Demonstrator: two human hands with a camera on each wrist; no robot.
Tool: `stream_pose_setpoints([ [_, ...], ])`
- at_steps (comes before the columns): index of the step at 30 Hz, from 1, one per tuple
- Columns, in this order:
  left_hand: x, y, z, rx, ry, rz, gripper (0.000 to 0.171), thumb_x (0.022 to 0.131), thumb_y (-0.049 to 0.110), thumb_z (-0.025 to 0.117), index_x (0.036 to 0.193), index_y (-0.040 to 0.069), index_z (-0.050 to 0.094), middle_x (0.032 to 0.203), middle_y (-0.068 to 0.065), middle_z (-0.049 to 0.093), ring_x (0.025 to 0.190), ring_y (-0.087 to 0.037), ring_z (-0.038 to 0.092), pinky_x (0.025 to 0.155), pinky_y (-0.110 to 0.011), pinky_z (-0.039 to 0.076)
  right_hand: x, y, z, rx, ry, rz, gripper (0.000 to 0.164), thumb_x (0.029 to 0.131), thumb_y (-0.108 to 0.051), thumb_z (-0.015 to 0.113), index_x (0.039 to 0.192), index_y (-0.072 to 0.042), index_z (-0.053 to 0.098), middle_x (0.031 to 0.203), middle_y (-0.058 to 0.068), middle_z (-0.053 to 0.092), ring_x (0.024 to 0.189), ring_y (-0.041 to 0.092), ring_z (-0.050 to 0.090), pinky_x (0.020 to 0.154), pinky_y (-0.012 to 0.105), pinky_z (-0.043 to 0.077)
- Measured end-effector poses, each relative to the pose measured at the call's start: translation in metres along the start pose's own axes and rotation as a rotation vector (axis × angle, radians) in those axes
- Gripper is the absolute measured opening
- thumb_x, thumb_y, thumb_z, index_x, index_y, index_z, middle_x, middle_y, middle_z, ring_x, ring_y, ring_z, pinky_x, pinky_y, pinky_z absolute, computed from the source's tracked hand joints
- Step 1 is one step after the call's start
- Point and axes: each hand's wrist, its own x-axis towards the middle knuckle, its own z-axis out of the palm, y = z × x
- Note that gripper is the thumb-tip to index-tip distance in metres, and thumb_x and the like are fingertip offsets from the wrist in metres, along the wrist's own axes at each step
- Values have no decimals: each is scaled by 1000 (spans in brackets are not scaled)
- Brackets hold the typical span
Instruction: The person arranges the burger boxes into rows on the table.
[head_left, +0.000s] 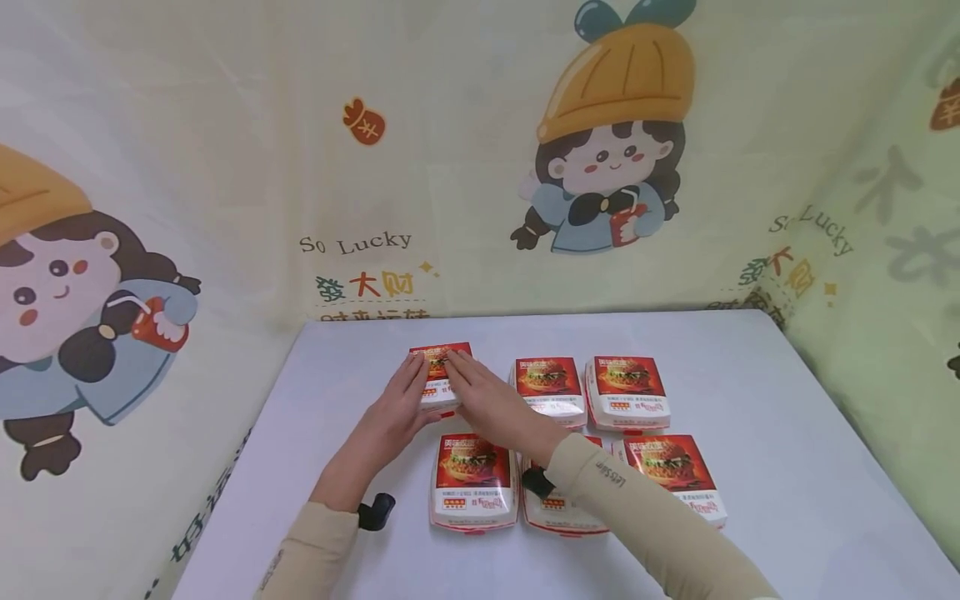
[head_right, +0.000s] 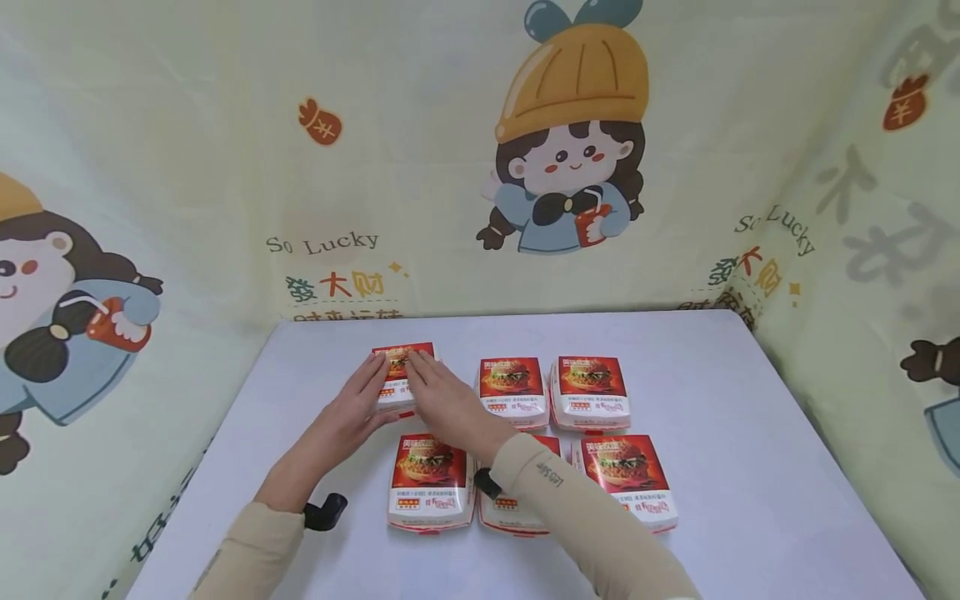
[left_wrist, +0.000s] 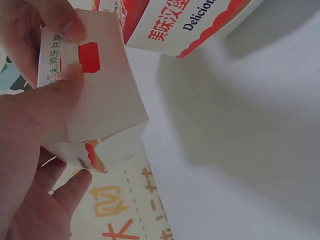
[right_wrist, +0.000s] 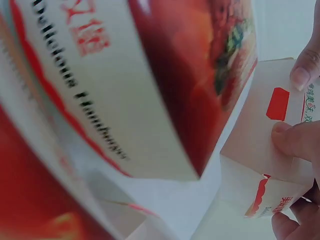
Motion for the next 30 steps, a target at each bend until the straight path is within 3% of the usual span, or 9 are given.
stream_pose_setpoints([
  [9,6,4,5,-52,-25,35,81,91,17,71,156,3,25,164,-14,22,153,-32,19,109,-46,45,-3,10,5,55,-6,51,77,94,-24,69,156,-7,28,166,8,20,154,25,18,119,39,33],
  [17,12,3,12,-76,-68,41,77,95,20,65,157,4,23,166,-13,19,154,-31,18,115,-46,38,-5,15,7,122,-21,92,76,94,-25,68,156,-7,28,165,9,23,152,24,25,114,37,40],
  [30,16,-8,24,-169,-104,59,74,96,18,63,157,6,24,165,-12,22,154,-31,18,116,-45,36,-5,19,15,176,-32,77,69,95,-21,68,152,-2,35,160,15,30,147,29,34,115,41,40],
])
